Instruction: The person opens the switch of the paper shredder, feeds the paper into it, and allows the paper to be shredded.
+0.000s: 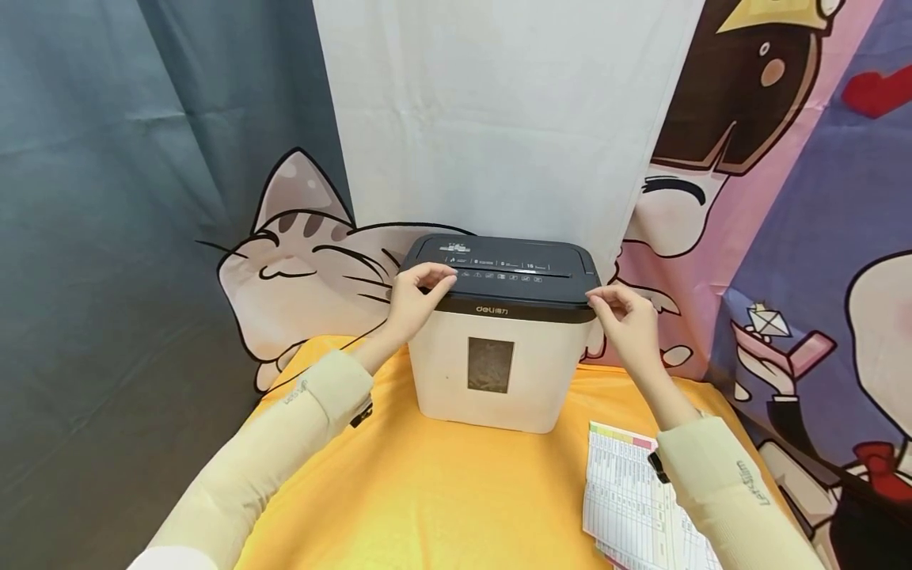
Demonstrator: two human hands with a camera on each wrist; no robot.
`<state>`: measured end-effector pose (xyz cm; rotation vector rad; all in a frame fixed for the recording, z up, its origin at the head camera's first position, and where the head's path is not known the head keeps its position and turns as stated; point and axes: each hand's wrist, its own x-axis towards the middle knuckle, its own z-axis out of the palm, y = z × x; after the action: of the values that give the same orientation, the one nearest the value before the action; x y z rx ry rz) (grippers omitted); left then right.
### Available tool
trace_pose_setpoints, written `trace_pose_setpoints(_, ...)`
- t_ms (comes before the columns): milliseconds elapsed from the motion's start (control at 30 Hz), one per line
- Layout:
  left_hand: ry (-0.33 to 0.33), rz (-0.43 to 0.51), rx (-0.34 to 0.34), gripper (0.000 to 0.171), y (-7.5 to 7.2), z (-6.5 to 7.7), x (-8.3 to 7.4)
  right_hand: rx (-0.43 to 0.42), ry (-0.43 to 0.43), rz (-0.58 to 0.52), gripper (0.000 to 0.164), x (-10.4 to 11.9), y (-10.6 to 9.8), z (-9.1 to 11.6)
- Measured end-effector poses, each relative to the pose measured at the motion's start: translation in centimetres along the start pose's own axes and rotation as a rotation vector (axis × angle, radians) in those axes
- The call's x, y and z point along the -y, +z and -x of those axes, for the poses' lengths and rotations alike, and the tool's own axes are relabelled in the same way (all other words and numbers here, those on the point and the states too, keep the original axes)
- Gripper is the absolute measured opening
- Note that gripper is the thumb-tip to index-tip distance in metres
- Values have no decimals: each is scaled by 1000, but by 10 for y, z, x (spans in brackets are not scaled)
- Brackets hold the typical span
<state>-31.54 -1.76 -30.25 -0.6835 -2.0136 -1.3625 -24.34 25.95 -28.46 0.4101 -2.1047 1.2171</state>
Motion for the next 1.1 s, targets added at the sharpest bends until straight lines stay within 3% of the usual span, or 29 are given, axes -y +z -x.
trace_pose_setpoints(300,143,57,-53,11,17,39,-23,-18,65,58,14,-18,-12,29)
trace_pose_setpoints(467,199,71,-4,11,28,64,-35,-69,144,81,14,-33,-18,42)
trace_pose_setpoints(600,194,104,37,12,39,82,-38,-90,205,78,16,-60,-25,53)
trace_pose_setpoints(767,113,157,97,11,62,104,-34,-43,225,103,20,-93,-31,70)
trace_pose_setpoints(833,24,183,131,10,69,113,-39,-3,207,96,17,-98,-33,77)
trace_pose_setpoints(967,-136,183,218,15,94,133,-33,57,218,33,14,-122,-40,94)
trace_pose_setpoints(1100,-183,162,324,23,121,155,-17,20,269,-123,18,-213,-51,122)
